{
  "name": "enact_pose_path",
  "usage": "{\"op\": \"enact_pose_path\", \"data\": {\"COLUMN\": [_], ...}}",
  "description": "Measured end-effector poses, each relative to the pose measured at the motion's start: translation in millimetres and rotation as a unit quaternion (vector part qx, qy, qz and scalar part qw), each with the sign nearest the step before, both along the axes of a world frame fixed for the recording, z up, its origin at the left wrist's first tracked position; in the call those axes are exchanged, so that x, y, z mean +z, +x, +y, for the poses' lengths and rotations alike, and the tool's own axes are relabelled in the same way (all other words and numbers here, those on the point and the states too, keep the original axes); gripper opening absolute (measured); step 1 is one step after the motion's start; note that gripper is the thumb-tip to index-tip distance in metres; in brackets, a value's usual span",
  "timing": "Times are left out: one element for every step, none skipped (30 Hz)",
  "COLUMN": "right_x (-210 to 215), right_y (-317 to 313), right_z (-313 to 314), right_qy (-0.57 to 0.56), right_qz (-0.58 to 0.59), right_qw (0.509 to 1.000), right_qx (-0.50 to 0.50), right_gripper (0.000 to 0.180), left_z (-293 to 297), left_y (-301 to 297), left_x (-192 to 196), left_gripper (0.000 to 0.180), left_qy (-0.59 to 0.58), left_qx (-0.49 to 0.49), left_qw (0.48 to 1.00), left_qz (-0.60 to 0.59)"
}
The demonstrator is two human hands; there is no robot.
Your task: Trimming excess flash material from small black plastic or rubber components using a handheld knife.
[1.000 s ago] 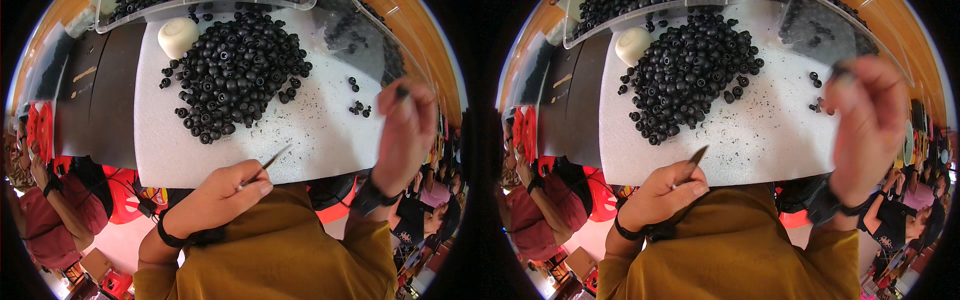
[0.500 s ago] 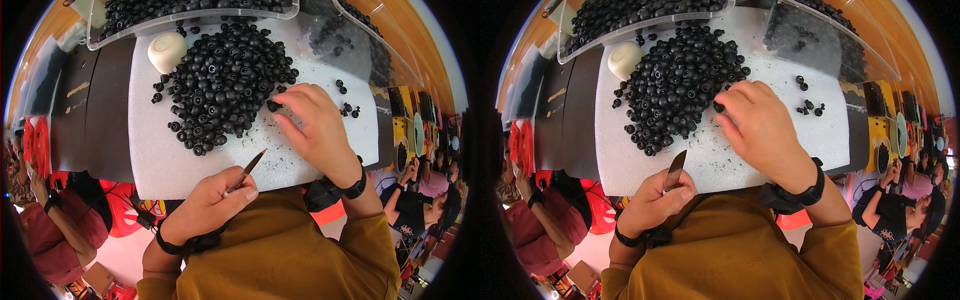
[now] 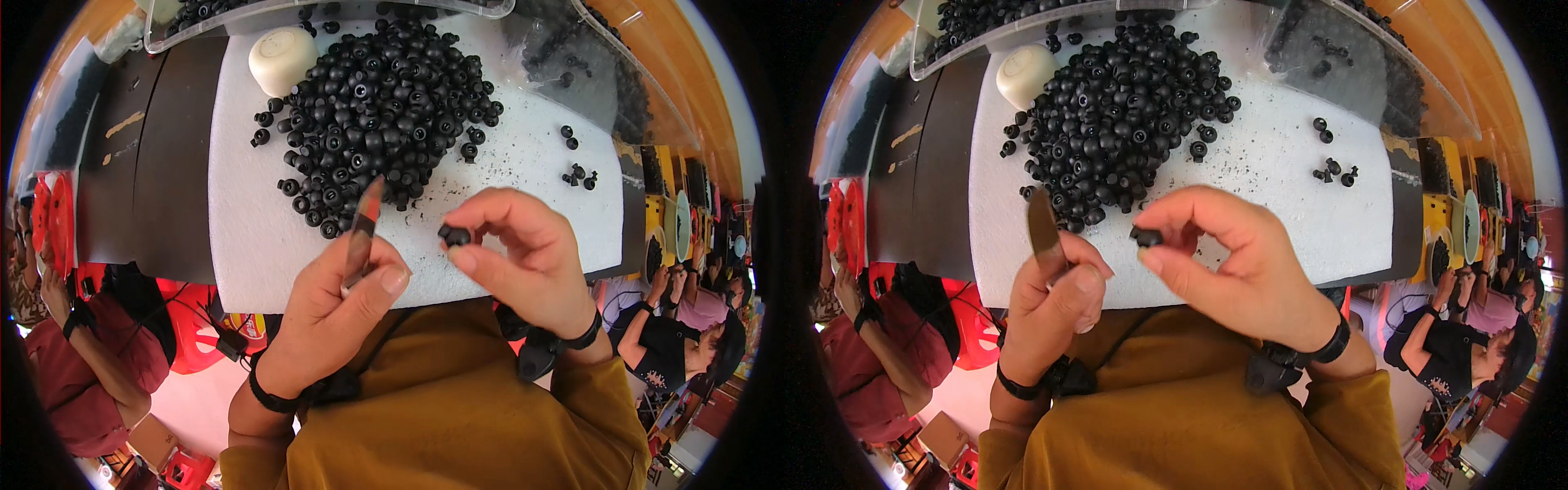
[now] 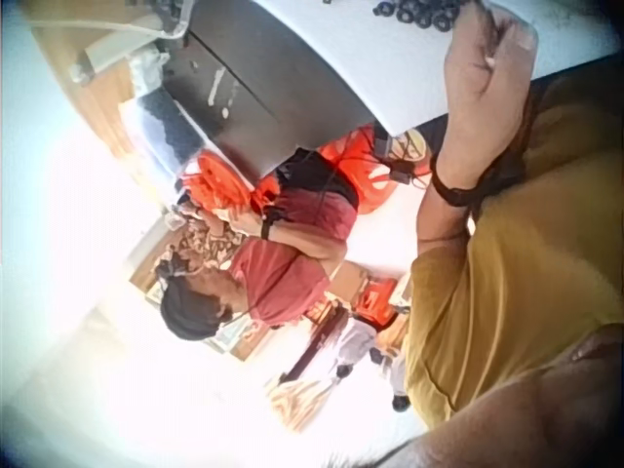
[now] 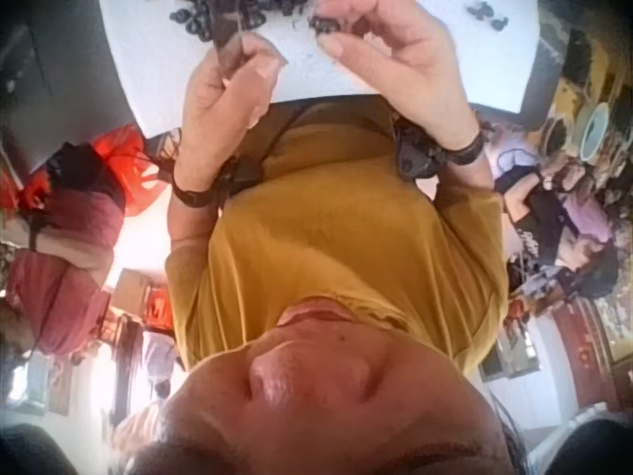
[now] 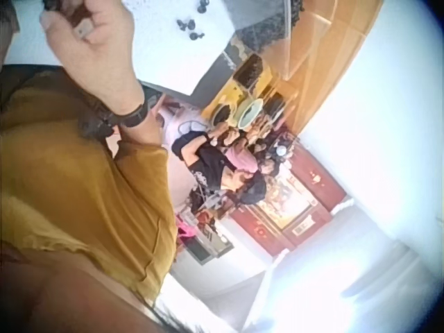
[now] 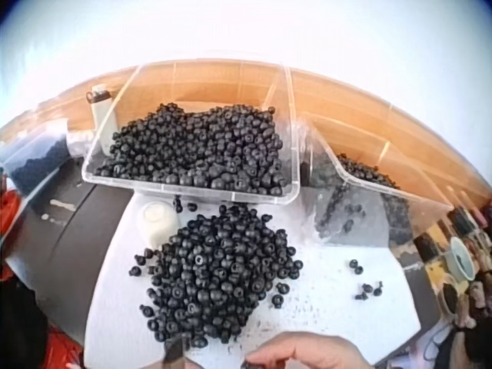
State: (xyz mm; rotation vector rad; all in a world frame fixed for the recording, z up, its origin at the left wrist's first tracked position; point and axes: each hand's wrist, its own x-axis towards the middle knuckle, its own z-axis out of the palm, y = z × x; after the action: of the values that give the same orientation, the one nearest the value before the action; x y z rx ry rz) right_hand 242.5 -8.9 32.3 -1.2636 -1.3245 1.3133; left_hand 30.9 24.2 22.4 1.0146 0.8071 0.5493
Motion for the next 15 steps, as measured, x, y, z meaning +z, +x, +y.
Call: {"op": "enact_pose_path", "data": {"right_x": [-0.7,-1.7,-3.0,-4.2,-5.1,-5.7,-6.0,-6.1,-6.3,-6.7,-7.2,-7.8,-8.4,-8.9,-9.2], "right_y": [-2.2,-3.7,-5.0,-5.2,-5.2,-4.8,-4.2,-3.6,-2.9,-2.5,-2.0,-1.7,-1.6,-1.6,-1.8], "right_z": [-3.8,-6.4,-8.0,-8.6,-9.0,-9.2,-9.2,-9.0,-8.6,-7.9,-7.0,-5.9,-5.1,-4.6,-4.5], "right_qy": [0.006,0.009,0.017,0.02,0.02,0.02,0.026,0.033,0.041,0.065,0.092,0.114,0.129,0.139,0.149], "right_qz": [0.013,0.025,0.037,0.049,0.063,0.077,0.075,0.072,0.079,0.058,0.045,0.037,0.029,0.025,0.02], "right_qw": [1.0,0.999,0.998,0.998,0.997,0.996,0.996,0.996,0.995,0.995,0.994,0.991,0.99,0.988,0.987], "right_qx": [0.015,0.03,0.04,0.038,0.035,0.033,0.035,0.038,0.041,0.045,0.048,0.052,0.055,0.057,0.059], "right_gripper": [0.026,0.027,0.028,0.028,0.028,0.028,0.028,0.029,0.029,0.029,0.029,0.029,0.029,0.029,0.03], "left_z": [0.8,2.0,0.5,1.1,1.3,1.5,1.5,1.4,1.3,1.0,0.6,0.2,-0.1,-0.4,-0.7], "left_y": [1.5,3.3,5.6,8.1,10.3,12.1,13.5,14.7,15.5,15.7,15.5,15.1,14.7,14.2,13.8], "left_x": [1.0,1.8,3.6,3.9,4.3,4.6,4.9,4.9,4.8,4.9,5.1,5.3,5.4,5.5,5.6], "left_gripper": [0.012,0.012,0.01,0.01,0.009,0.008,0.008,0.008,0.008,0.008,0.008,0.008,0.008,0.008,0.009], "left_qy": [0.004,0.009,0.013,0.022,0.031,0.044,0.031,0.022,0.012,0.01,0.008,0.006,0.008,0.009,0.01], "left_qx": [0.007,0.014,0.021,0.011,0.0,-0.007,-0.01,-0.009,-0.008,-0.008,-0.009,-0.009,-0.009,-0.009,-0.011], "left_qw": [1.0,1.0,0.999,0.999,0.999,0.999,0.999,0.999,0.999,1.0,1.0,1.0,1.0,1.0,1.0], "left_qz": [-0.013,-0.027,-0.031,-0.026,-0.021,-0.024,-0.021,-0.026,-0.031,-0.027,-0.022,-0.017,-0.016,-0.015,-0.014]}}
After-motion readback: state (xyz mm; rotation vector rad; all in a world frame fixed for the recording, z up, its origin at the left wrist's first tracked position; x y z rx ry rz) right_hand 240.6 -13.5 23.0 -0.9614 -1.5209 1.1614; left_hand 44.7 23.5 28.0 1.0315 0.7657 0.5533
